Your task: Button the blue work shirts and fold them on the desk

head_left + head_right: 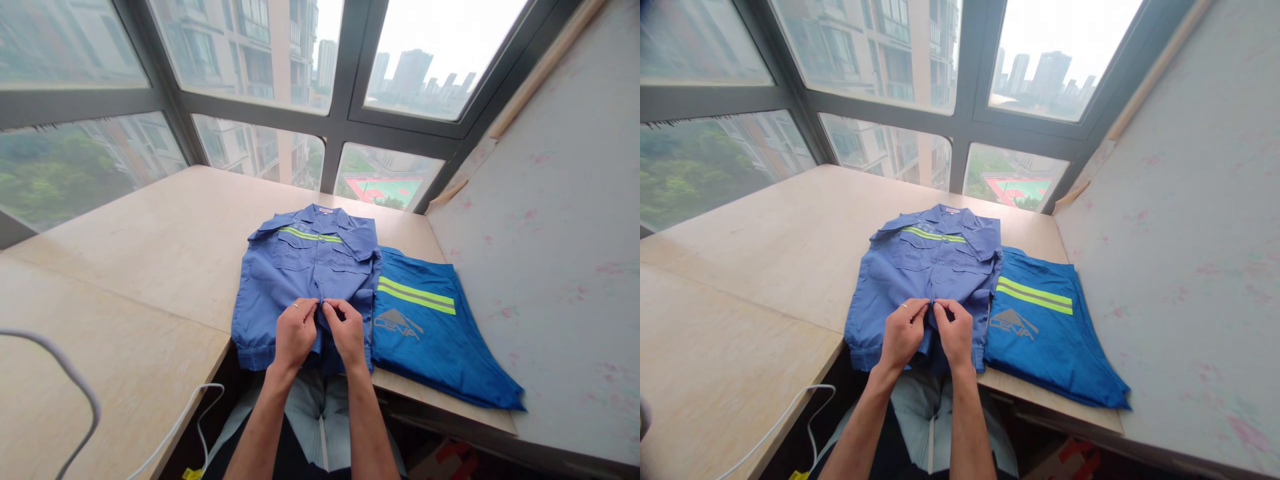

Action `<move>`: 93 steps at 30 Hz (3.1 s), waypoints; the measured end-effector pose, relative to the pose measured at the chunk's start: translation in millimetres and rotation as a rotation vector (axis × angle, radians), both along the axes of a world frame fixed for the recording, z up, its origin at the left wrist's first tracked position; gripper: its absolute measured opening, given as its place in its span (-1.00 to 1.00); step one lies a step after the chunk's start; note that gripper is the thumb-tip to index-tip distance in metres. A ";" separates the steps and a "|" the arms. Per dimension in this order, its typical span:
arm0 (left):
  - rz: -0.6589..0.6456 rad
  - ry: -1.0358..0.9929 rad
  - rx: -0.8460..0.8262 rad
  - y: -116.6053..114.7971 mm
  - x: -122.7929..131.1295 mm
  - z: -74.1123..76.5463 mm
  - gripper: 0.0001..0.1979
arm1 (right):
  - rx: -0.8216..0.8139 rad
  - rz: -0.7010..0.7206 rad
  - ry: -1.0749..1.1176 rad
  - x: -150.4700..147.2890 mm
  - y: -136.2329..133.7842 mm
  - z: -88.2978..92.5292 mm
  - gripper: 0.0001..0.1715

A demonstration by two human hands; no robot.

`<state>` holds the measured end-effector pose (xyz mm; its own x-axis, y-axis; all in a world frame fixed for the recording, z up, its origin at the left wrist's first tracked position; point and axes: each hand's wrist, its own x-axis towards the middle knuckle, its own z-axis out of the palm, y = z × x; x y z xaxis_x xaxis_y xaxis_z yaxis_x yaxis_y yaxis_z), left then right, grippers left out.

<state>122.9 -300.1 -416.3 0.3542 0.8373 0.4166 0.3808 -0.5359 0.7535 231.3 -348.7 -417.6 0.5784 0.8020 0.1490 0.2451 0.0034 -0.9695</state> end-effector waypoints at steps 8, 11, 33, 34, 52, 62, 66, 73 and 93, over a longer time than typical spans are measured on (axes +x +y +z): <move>0.171 -0.129 -0.191 9.5 -11.4 -0.9 -0.76 | -0.006 -0.292 0.066 10.6 1.9 -10.2 -0.62; 0.354 -0.173 -0.264 21.0 -26.5 -4.1 -0.74 | 0.052 -0.448 0.236 27.6 -0.1 -18.0 -0.59; 0.066 0.123 0.016 1.1 10.3 -33.1 -0.61 | -0.033 0.204 -0.540 10.5 20.0 26.6 -0.51; 0.070 0.134 0.007 1.8 10.0 -36.2 -0.61 | -0.080 0.210 -0.548 11.8 25.9 20.3 -0.52; 0.061 0.028 -0.035 -7.4 14.7 -13.2 -0.73 | -0.079 0.061 0.106 32.4 8.8 -16.3 -0.74; -0.050 -0.130 -0.089 -12.1 16.8 -6.5 -0.74 | -0.002 0.056 0.402 31.1 -2.0 -8.7 -0.71; -0.058 -0.279 -0.246 -10.4 16.6 -4.2 -0.78 | 0.005 0.054 0.363 29.0 -2.0 -7.8 -0.73; 0.075 -0.341 -0.414 -10.2 15.0 -6.1 -0.81 | -0.032 0.090 0.241 25.3 0.4 -8.2 -0.73; 0.226 -0.335 -0.476 -4.4 13.8 -17.1 -0.73 | -0.004 0.006 -0.138 0.7 6.6 -0.6 -0.78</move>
